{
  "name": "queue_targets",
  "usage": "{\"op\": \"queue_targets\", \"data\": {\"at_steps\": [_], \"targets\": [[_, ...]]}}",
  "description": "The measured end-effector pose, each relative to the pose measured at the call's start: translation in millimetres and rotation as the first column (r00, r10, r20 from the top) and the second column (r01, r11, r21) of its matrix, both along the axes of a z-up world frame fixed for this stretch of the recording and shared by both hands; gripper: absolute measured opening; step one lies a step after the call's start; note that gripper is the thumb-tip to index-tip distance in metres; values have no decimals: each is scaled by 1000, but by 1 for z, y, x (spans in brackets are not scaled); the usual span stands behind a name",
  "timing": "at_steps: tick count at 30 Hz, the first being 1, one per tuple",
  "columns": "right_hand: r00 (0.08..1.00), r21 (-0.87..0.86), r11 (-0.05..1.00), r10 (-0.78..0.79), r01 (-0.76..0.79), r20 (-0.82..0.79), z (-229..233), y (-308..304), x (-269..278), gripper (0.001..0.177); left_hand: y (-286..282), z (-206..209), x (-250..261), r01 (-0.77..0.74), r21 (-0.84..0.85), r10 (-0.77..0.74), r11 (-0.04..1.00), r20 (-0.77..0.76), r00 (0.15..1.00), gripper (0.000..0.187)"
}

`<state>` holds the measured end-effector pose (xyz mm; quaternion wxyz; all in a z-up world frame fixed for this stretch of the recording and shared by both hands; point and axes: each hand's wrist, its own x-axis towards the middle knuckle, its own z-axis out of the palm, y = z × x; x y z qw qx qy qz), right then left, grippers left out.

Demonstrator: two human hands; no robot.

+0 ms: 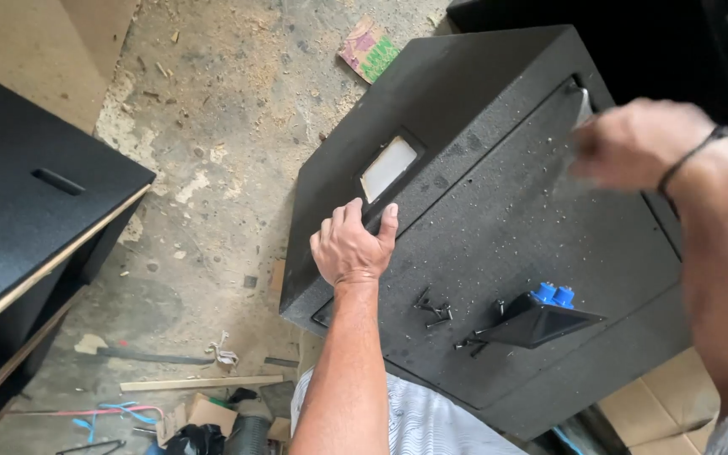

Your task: The person is using an allen key to tighten screws on a black cabinet or enclosure.

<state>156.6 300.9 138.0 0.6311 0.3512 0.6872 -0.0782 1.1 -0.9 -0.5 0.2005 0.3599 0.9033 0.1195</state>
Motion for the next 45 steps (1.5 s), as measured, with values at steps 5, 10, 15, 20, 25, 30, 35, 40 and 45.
{"op": "queue_targets", "data": {"at_steps": [5, 10, 15, 20, 25, 30, 35, 40, 45], "targets": [[795, -7, 998, -57, 66, -604, -18, 16, 14, 14, 1, 1, 1, 10, 21, -10, 1000, -28, 1000, 75], [994, 259, 961, 106, -98, -16, -22, 10, 25, 51, -1, 2, -1, 5, -6, -5, 1000, 2, 1000, 78], [419, -9, 997, 21, -71, -908, -46, 12, 43, 11, 2, 4, -1, 7, -20, -7, 1000, 10, 1000, 78], [978, 281, 959, 86, -30, -188, -12, 17, 23, 35, 4, 4, -1, 3, 6, -3, 1000, -5, 1000, 77], [619, -536, 835, -486, 122, -616, -24, -6, 17, 60, 2, 1, 3, 8, -10, -8, 1000, 1, 1000, 74], [858, 378, 919, 103, 112, -504, -23, 33, 36, 23, 2, 1, 5, 0, -16, 0, 1000, -11, 1000, 74], [965, 302, 950, 5, 78, -263, -28, -17, 56, 32, 3, -1, 5, -2, -26, 2, 1000, -4, 1000, 73], [824, 29, 953, -247, 303, -510, -37, -52, 29, 20, -10, -22, 9, 2, 0, -2, 1000, -81, 997, 62], [657, -116, 953, -279, 280, -700, -27, -13, 8, 11, 0, -4, 10, -12, -48, 10, 999, -28, 1000, 71]]}}
